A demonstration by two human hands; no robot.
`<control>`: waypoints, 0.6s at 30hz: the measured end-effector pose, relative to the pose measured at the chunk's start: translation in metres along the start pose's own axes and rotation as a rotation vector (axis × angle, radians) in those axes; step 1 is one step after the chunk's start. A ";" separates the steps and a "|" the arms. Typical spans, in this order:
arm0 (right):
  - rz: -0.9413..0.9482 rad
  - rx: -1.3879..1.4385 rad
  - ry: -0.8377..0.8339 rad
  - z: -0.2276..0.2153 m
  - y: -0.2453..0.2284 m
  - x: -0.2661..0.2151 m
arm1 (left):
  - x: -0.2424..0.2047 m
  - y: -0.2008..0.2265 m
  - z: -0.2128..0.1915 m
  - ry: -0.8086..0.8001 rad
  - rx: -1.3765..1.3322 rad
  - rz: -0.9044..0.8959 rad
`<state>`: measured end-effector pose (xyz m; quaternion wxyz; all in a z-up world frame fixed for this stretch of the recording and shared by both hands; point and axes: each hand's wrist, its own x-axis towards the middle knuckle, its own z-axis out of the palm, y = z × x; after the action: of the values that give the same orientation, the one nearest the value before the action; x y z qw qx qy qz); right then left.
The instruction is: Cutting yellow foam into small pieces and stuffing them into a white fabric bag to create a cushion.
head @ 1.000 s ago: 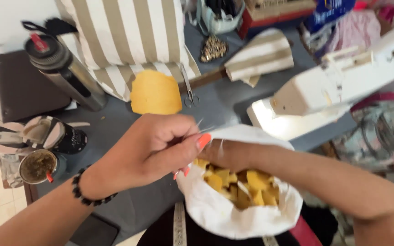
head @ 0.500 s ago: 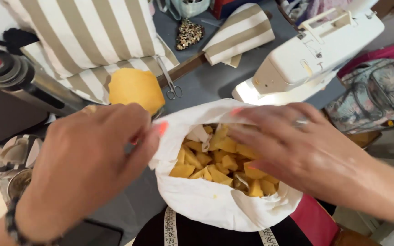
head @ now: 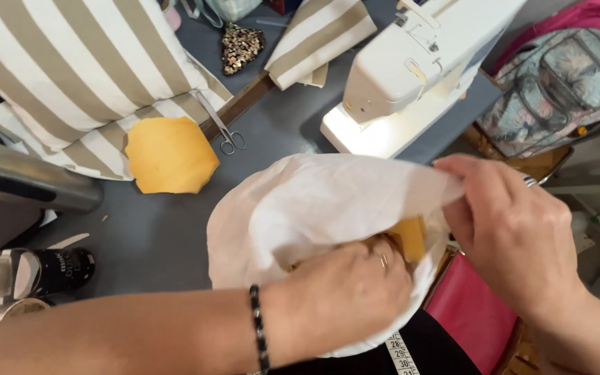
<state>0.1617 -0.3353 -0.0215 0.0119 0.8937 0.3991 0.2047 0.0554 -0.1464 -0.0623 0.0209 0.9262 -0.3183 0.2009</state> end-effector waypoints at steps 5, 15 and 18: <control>0.140 0.522 0.122 0.006 -0.009 0.008 | 0.007 -0.015 0.008 -0.674 -0.076 -0.015; 0.254 0.632 0.229 0.028 -0.003 -0.014 | -0.008 -0.051 0.030 -1.040 -0.111 0.060; 0.229 0.356 0.260 0.035 0.000 -0.021 | -0.013 -0.060 0.043 -0.896 -0.117 0.028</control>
<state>0.1622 -0.3453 -0.0609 -0.2205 0.8872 0.3234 0.2443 0.0974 -0.0983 -0.1019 -0.0694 0.9146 -0.3195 -0.2380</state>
